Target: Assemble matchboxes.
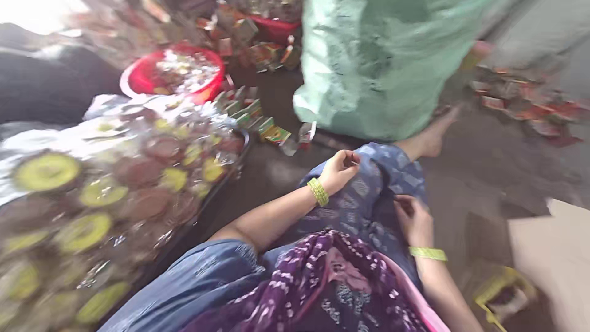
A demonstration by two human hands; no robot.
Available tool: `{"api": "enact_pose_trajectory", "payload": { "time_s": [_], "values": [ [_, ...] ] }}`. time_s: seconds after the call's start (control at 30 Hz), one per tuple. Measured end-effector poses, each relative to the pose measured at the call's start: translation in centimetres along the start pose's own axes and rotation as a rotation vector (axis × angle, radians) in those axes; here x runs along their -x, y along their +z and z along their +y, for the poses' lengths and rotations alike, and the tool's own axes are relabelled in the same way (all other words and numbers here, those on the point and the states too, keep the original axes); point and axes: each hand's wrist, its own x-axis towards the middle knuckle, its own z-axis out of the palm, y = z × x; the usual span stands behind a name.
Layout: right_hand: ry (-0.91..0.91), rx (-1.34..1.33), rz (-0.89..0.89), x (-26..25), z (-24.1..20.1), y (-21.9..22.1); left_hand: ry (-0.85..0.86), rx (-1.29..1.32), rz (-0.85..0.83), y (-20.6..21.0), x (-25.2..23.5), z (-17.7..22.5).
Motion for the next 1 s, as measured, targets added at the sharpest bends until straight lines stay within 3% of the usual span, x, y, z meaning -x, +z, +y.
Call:
{"api": "enact_pose_trajectory", "payload": {
  "time_s": [0.17, 0.27, 0.37, 0.5, 0.6, 0.7, 0.87, 1.0],
  "values": [
    [-0.040, -0.051, 0.071, -0.2, 0.4, 0.5, -0.201, -0.168, 0.531, -7.7, 0.8, -4.6],
    [-0.065, -0.034, 0.075, -0.3, 0.4, 0.7, -0.291, -0.350, 0.689, -12.0, 0.9, -7.5],
    [-0.088, -0.002, 0.083, -0.4, 0.6, 0.8, -0.316, -0.552, 0.573, -13.9, -0.5, -8.7],
    [-0.085, 0.041, 0.097, -0.4, 0.8, 1.2, -0.258, -0.767, 0.357, -13.2, -4.4, -9.2],
    [-0.094, 0.081, 0.093, -0.2, 0.6, 1.2, -0.243, -1.066, 0.211, -12.7, -7.5, -9.2],
    [-0.108, 0.106, 0.095, -0.3, 0.8, 1.2, -0.289, -1.276, 0.105, -12.8, -8.8, -9.3],
    [-0.099, 0.123, 0.102, -0.3, 1.0, 1.2, -0.389, -1.229, 0.107, -13.2, -7.7, -8.2],
    [-0.138, 0.073, 0.120, -0.3, 0.8, 1.2, -0.245, -0.930, 0.280, -11.6, -5.0, -3.2]
  ]
}}
